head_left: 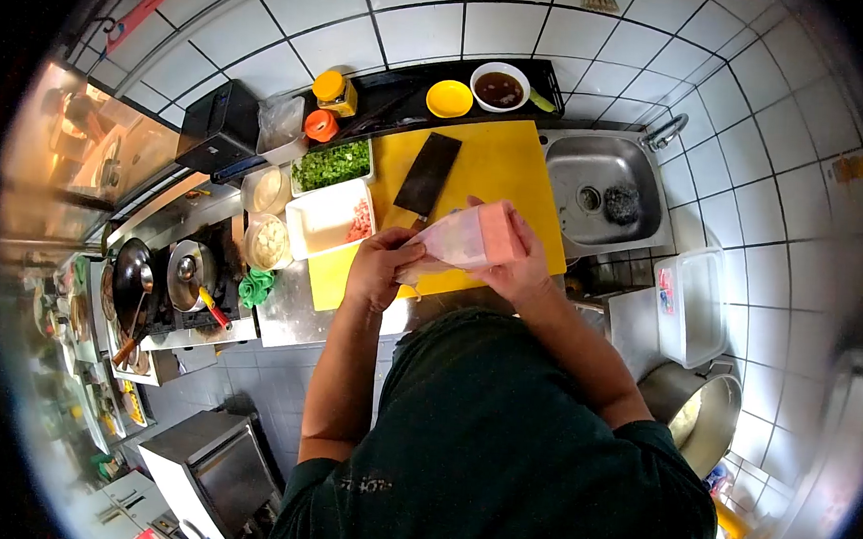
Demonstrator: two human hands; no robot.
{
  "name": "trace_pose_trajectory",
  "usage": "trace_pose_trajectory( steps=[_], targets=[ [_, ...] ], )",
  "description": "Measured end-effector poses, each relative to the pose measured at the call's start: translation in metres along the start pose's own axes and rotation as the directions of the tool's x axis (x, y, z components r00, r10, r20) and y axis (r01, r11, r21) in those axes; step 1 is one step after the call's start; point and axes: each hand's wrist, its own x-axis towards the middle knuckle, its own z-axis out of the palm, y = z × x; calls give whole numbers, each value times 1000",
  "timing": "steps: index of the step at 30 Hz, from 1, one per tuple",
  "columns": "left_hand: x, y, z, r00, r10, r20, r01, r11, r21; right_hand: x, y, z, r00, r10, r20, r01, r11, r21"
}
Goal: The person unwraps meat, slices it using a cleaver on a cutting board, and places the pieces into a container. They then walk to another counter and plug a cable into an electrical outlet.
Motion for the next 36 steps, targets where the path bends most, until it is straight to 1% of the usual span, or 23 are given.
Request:
trace_pose_trajectory(
  steps=[1, 4, 7, 10, 13, 15, 16, 17, 20, 24, 25, 27, 28, 29, 30, 31, 32, 34, 35, 36],
  targets=[
    [-1, -1, -1, 1000, 1, 6, -1, 1000, -2, -2, 0, 1, 1000, -2, 26, 2, 1000, 5],
    [0, -4, -6, 1000, -10, 16, 10, 1000, -9, -5, -1, 6, 1000, -11, 1, 11, 1000, -3],
    [0, -8, -10, 1000, -21, 15, 21, 1000, 1, -8, -4, -3, 987, 32, 159, -56, 987, 148],
    [1, -12, -12, 1000, -27, 9, 26, 1000, 9, -7, -2, 2, 992, -52, 115, 46, 997, 58],
    [-3, -11, -10, 999, -23, 25, 24, 1000, -6, -9, 2, 1, 993, -121, -7, 121, 989, 88],
    [-4, -10, -9, 999, -25, 27, 25, 1000, 5, -9, 0, -2, 993, -85, 76, 77, 991, 107],
    [-6, -6, -7, 998, -58, 15, 57, 997, 51, -9, -3, -2, 991, -71, 118, 58, 992, 113],
    [-6, -7, -9, 998, -60, 16, 60, 998, 28, -9, -9, -2, 975, 26, 222, -72, 977, 199],
    [-2, -19, -21, 998, -61, 17, 61, 998, -10, -14, -7, 16, 996, -87, 10, 86, 995, 56],
    [-1, -34, -33, 999, -39, 27, 40, 999, -22, -8, -10, 5, 1000, -23, -6, 23, 1000, -19],
    [-3, -29, -32, 999, -40, -6, 40, 989, 144, -7, -9, 6, 1000, 3, -3, -3, 999, -47],
    [-8, -16, -26, 998, -33, -48, 51, 884, 464, -5, -10, 9, 998, 63, -7, -63, 991, -116],
    [-4, -22, -27, 980, 195, -44, -128, 781, 612, -2, -13, 12, 995, 101, -13, -102, 982, -158],
    [0, -30, -29, 910, 414, -1, -281, 619, 734, 1, -14, 15, 990, 140, -20, -141, 969, -201],
    [4, -37, -32, 792, 606, 76, -393, 410, 823, 4, -11, 17, 990, 79, -121, -114, 941, -320],
    [-6, -20, -21, 769, 583, 262, -489, 273, 829, 8, -6, 19, 978, 9, -210, -101, 896, -433],
    [-13, -15, -8, 795, 540, 277, -532, 400, 746, 11, -1, 20, 955, -66, -289, -104, 836, -538],
    [-26, -14, 25, 830, 461, 315, -556, 629, 543, 15, 7, 23, 935, -184, -302, -84, 714, -695],
    [-34, -8, 40, 872, 374, 315, -486, 732, 477, 17, 9, 24, 925, -239, -295, -77, 641, -764],
    [-31, -10, 43, 884, 394, 249, -467, 753, 464, 19, 12, 21, 916, -307, -258, -60, 531, -845]
  ],
)
